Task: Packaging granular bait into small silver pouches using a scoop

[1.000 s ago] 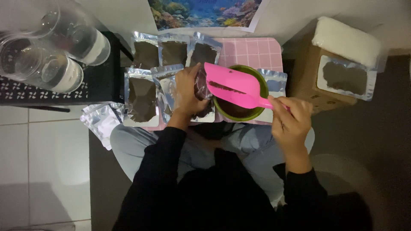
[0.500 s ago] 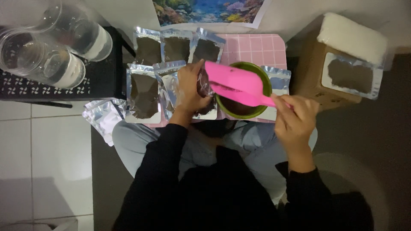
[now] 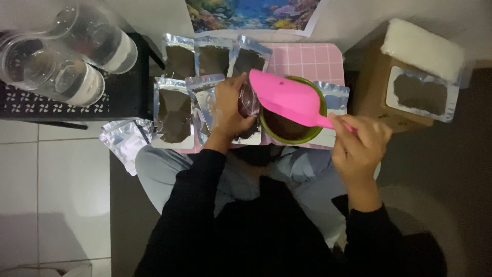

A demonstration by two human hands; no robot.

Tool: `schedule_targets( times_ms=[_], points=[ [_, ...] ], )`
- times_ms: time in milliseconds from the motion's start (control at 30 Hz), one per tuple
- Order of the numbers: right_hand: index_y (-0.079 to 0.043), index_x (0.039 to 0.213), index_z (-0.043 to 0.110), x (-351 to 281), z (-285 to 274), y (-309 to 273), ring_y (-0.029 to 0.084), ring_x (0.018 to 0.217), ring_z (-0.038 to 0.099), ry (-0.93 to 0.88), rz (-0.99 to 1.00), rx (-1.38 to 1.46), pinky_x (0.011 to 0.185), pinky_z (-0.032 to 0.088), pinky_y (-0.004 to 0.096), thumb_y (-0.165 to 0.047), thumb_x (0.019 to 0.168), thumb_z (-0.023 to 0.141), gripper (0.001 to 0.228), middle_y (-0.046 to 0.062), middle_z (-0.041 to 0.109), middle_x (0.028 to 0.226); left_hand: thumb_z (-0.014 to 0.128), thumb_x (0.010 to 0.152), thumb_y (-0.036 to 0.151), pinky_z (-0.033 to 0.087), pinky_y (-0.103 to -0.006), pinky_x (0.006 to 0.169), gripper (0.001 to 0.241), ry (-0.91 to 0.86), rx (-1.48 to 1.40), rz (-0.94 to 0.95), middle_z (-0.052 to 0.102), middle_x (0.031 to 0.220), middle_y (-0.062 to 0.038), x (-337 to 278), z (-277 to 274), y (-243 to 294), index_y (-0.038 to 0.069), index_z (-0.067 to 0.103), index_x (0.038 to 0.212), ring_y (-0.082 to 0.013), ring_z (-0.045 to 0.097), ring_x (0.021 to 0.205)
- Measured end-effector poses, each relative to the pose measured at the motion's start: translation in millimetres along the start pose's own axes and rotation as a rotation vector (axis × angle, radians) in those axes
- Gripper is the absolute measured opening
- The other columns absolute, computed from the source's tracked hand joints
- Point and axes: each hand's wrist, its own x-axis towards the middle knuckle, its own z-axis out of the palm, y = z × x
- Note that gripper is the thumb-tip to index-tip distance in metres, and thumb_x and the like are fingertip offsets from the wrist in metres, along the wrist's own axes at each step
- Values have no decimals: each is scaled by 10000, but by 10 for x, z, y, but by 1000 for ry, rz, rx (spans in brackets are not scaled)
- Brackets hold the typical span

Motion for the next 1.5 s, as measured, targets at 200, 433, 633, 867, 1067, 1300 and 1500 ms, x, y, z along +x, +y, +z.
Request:
schedule_targets(
  times_ms=[200,433,633,867,1067,1300,1500],
  points=[
    [-62,1071,851,51,-43,-73,323,858,630,-8,10,-15,838,406,429,170,917,683,326,96,742,1026,916,427,401,386,-427,1033,1183,45,-25,27,623,1178,-142,-77,247,-202,87,505,1491,-341,594,1130],
    [-12,1027,823,144,-3,-78,352,804,616,14,-65,41,780,433,463,161,895,689,256,155,721,967,933,488,372,373,-444,1091,1136,80,-37,46,620,1227,-163,-101,262,-194,82,495,1496,-358,582,1190],
    [-51,1002,847,152,-18,-93,311,812,629,-28,-53,-5,784,458,423,131,924,687,254,82,739,981,913,482,367,351,-421,1113,1164,101,-42,52,590,1274,-131,-121,327,-238,94,463,1520,-316,555,1240],
    [-54,1029,849,116,18,-82,314,853,647,-6,-45,-10,850,398,442,172,877,685,319,104,754,1022,922,420,374,366,-449,1082,1249,159,-34,161,601,1235,-162,-113,337,-307,74,447,1536,-343,568,1197],
    [-61,1044,864,97,34,-80,326,822,639,20,-25,17,849,398,443,175,870,674,350,116,759,1022,920,470,411,370,-435,1094,1221,135,-16,124,598,1240,-153,-118,326,-292,76,442,1542,-332,570,1195],
    [-56,1079,854,-90,84,15,343,911,645,-6,176,52,920,409,443,160,853,740,333,121,739,1034,934,438,381,426,-466,1035,1163,-83,57,-71,662,1202,-186,-20,41,-33,73,519,1480,-384,638,1125],
    [11,1286,778,-410,-131,200,431,967,591,-50,479,113,940,410,501,68,899,826,395,231,657,1065,908,459,374,470,-468,998,1110,-74,61,-91,689,1152,-193,9,-15,-9,64,548,1463,-400,663,1071]
  ],
)
